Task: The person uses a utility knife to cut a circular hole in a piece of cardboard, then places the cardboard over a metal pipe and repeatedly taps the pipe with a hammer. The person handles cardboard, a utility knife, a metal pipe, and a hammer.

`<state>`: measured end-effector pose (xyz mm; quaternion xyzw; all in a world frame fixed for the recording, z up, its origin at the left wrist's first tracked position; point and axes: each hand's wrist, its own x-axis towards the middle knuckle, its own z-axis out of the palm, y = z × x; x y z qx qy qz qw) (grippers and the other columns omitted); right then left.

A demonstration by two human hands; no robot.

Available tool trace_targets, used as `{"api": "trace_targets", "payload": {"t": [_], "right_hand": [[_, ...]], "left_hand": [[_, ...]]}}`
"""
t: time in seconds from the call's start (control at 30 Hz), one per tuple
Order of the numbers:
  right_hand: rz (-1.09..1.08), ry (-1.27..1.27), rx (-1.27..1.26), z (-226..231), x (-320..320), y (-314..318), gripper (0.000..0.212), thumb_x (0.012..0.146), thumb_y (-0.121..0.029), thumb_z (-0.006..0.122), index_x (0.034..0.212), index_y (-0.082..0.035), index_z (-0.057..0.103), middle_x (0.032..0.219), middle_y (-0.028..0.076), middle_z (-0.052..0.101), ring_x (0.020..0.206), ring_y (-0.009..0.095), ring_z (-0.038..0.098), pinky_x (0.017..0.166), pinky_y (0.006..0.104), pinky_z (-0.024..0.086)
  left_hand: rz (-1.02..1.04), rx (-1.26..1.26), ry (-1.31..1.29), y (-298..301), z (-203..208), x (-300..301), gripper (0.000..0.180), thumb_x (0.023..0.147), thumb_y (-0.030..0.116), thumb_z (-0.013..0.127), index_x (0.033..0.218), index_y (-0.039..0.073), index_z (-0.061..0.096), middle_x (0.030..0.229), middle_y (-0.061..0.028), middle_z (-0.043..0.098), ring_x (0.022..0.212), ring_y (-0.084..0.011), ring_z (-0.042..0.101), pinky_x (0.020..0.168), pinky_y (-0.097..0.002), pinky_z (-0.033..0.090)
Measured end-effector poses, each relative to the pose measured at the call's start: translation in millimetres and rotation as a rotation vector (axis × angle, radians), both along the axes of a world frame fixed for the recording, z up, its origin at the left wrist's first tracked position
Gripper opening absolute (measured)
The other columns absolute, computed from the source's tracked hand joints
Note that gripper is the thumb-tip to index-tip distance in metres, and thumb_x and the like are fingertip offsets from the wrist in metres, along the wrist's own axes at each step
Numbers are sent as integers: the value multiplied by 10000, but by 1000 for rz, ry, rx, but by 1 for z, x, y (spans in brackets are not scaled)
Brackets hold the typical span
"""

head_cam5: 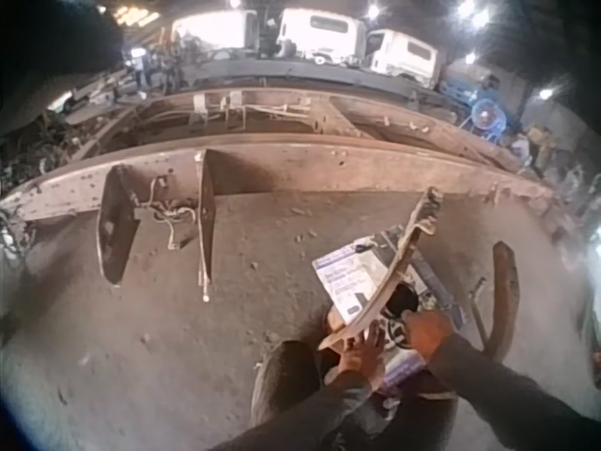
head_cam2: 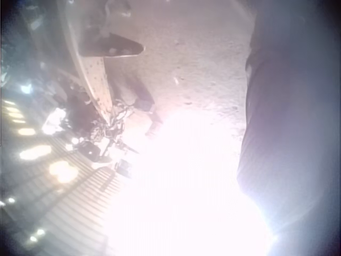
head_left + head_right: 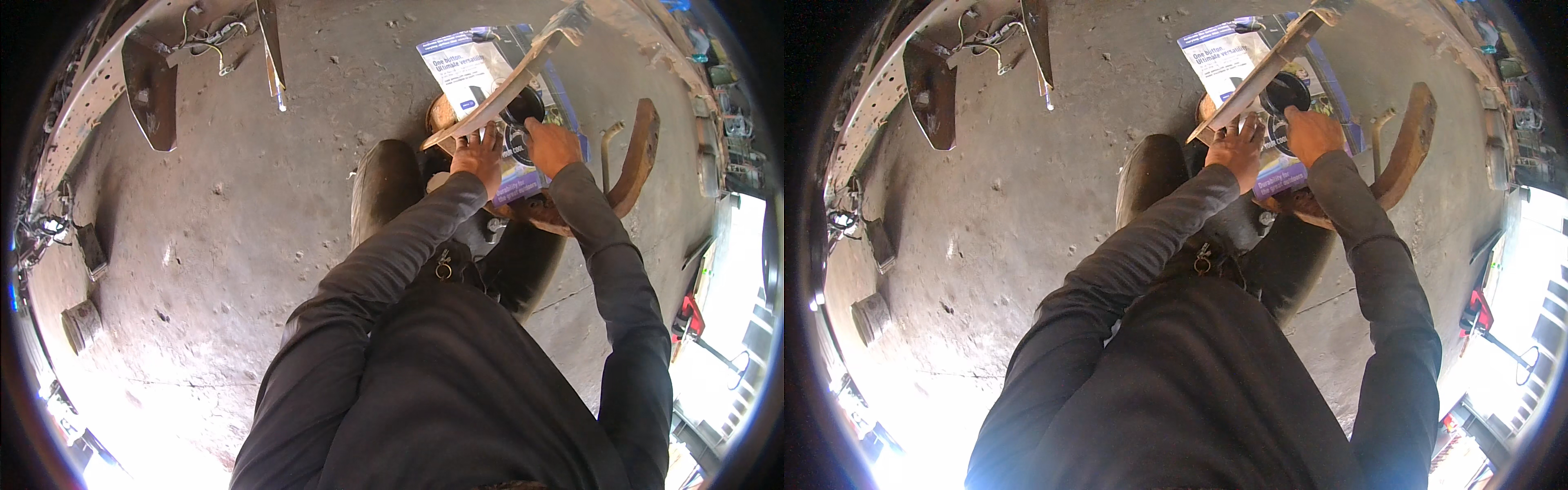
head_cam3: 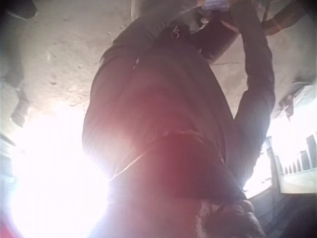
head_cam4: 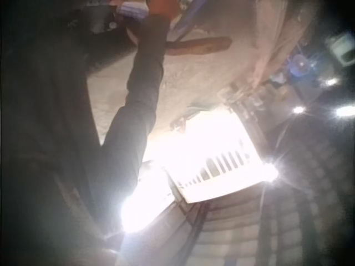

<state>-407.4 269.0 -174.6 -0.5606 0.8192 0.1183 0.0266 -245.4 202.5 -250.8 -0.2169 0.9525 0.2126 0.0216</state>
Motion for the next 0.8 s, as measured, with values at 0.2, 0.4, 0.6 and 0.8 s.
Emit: {"api": "trace_targets", "payload": {"t": [0.2, 0.4, 0.6, 0.8], "right_hand": [[6, -19, -52, -6, 3, -9, 179, 959, -166, 580, 1077, -66, 669, 879, 229, 741, 900, 444, 732, 796, 578, 555], [15, 12, 94, 3, -9, 3, 175, 966, -155, 571, 1086, -74, 668, 889, 226, 738, 900, 437, 731, 790, 579, 552], [19, -11, -72, -7, -7, 3, 133, 954, -175, 634, 1053, -87, 616, 849, 206, 711, 873, 444, 701, 765, 588, 523], [71, 58, 42, -8, -22, 6, 158, 978, -163, 569, 1083, -81, 656, 893, 201, 730, 895, 435, 712, 776, 578, 530]], "left_hand": [[-17, -13, -15, 0, 2, -2, 679, 1006, 202, 513, 1640, 44, 328, 1731, -180, 241, 1576, -428, 268, 1249, -590, 306], [-23, 11, -30, 0, -2, -1, 689, 1017, 221, 508, 1650, 40, 305, 1735, -176, 236, 1583, -439, 247, 1252, -590, 302], [-41, 2, -73, -4, 8, -1, 690, 1039, 248, 496, 1663, 51, 278, 1748, -171, 210, 1584, -444, 241, 1258, -585, 289], [-29, 0, -44, -3, -5, -3, 683, 1049, 251, 481, 1666, 52, 267, 1752, -171, 199, 1592, -429, 233, 1268, -559, 284]]}}
